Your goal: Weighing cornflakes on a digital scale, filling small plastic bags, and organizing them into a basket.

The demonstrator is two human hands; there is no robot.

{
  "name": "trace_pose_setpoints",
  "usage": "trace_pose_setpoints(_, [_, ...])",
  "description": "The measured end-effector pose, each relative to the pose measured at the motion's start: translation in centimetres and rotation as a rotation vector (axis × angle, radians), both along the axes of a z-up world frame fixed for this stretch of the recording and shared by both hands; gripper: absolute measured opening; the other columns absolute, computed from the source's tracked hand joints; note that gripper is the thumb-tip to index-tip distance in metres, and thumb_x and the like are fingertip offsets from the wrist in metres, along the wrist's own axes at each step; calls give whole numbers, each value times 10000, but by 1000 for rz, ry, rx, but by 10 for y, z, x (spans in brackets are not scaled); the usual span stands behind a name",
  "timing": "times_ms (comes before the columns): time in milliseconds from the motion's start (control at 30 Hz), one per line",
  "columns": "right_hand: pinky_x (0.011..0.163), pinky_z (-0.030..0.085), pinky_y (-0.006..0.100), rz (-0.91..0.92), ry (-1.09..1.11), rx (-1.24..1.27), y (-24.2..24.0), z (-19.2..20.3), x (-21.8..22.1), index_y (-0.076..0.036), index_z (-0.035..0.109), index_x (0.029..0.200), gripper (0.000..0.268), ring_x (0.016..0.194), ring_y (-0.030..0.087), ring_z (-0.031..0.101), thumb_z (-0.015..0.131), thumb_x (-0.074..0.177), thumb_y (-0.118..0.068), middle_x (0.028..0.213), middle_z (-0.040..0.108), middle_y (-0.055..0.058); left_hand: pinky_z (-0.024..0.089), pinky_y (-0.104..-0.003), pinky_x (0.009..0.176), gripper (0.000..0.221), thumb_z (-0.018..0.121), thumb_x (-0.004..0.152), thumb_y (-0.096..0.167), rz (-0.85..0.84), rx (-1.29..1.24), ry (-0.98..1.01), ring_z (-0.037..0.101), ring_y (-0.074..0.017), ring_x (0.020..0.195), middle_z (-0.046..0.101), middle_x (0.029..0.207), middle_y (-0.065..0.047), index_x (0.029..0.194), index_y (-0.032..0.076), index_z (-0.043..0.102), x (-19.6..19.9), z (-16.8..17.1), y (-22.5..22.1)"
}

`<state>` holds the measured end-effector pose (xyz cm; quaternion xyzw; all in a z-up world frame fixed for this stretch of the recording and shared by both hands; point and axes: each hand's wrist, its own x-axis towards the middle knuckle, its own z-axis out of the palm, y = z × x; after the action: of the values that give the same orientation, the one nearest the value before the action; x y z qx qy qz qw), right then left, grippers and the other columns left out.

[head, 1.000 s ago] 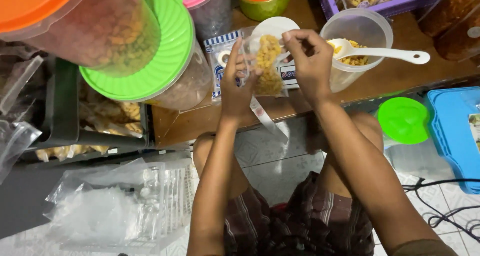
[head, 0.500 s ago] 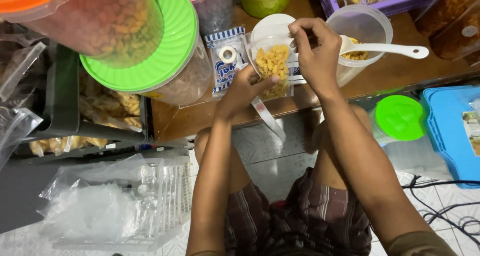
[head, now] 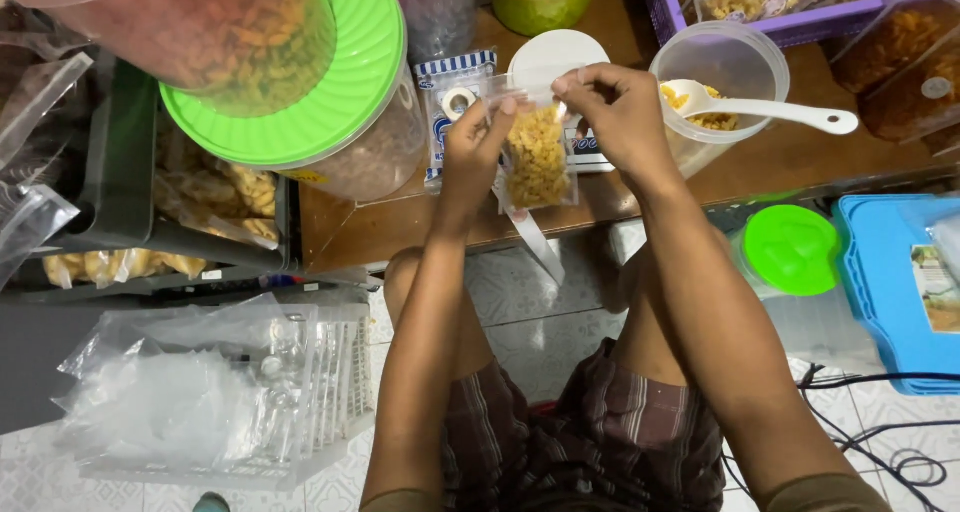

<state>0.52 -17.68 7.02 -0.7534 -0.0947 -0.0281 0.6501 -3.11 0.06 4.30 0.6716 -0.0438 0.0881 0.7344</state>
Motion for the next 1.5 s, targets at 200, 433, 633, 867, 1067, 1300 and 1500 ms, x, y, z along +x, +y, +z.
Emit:
trace_pose_setpoints(200, [479, 506, 207, -30, 46, 31, 1, -15, 5, -57, 747, 917, 141, 604, 65, 539, 789, 972, -180, 701, 607, -4, 513, -235, 724, 336, 605, 973, 331, 100, 110, -78, 711, -128, 908, 790, 942, -34, 1011, 54, 792, -4, 6, -1])
trace_pose_setpoints(433, [483, 523, 221, -1, -5, -33, 8, -11, -2, -97, 699, 896, 132, 656, 63, 537, 729, 1023, -114, 750, 607, 1, 506, -240, 771, 270, 619, 956, 271, 161, 119, -138, 701, -104, 871, 793, 907, -2, 926, 77, 804, -8, 12, -2])
trace_pose_setpoints(633, [548, 540, 221, -33, -57, 148, 15, -2, -4, -79, 729, 911, 113, 841, 110, 681, 734, 994, -156, 906, 734, 43, 595, -395, 1003, 526, 445, 1030, 508, -30, -159, -35, 685, -304, 1219, 727, 1240, -148, 1288, 103, 658, -7, 9, 6])
trace_pose_setpoints(867, [895, 577, 265, -89, -73, 232, 10, -6, 2, -120, 714, 897, 134, 961, 113, 672, 739, 983, -220, 948, 718, 6, 669, -399, 887, 692, 709, 781, 428, -202, -46, 333, 743, -293, 1095, 718, 1251, -134, 1370, 96, 561, -13, 19, 5])
trace_pose_setpoints(1067, [618, 612, 227, 3, 84, 297, 6, -7, 0, -63, 749, 930, 165, 916, 133, 659, 756, 950, -227, 958, 730, 46, 637, -392, 928, 628, 487, 889, 572, -192, -54, 319, 712, -312, 1164, 718, 1207, -148, 1239, 73, 641, -11, 16, 9])
trace_pose_setpoints(1300, [815, 560, 204, -130, 158, 369, 6, -10, 3, -95, 775, 838, 143, 832, 71, 698, 810, 896, -221, 858, 772, 10, 441, -434, 1150, 874, 408, 826, 676, -225, -69, 445, 474, -306, 1446, 569, 1488, -151, 1435, 63, 539, -19, 33, 6])
trace_pose_setpoints(1500, [538, 596, 258, -191, 142, 282, 8, 0, -1, -121, 724, 852, 167, 805, 99, 665, 727, 971, -238, 857, 749, 13, 617, -296, 852, 662, 760, 789, 357, -375, -166, 374, 728, -189, 999, 734, 1191, -120, 1334, 23, 591, -24, 32, 5])
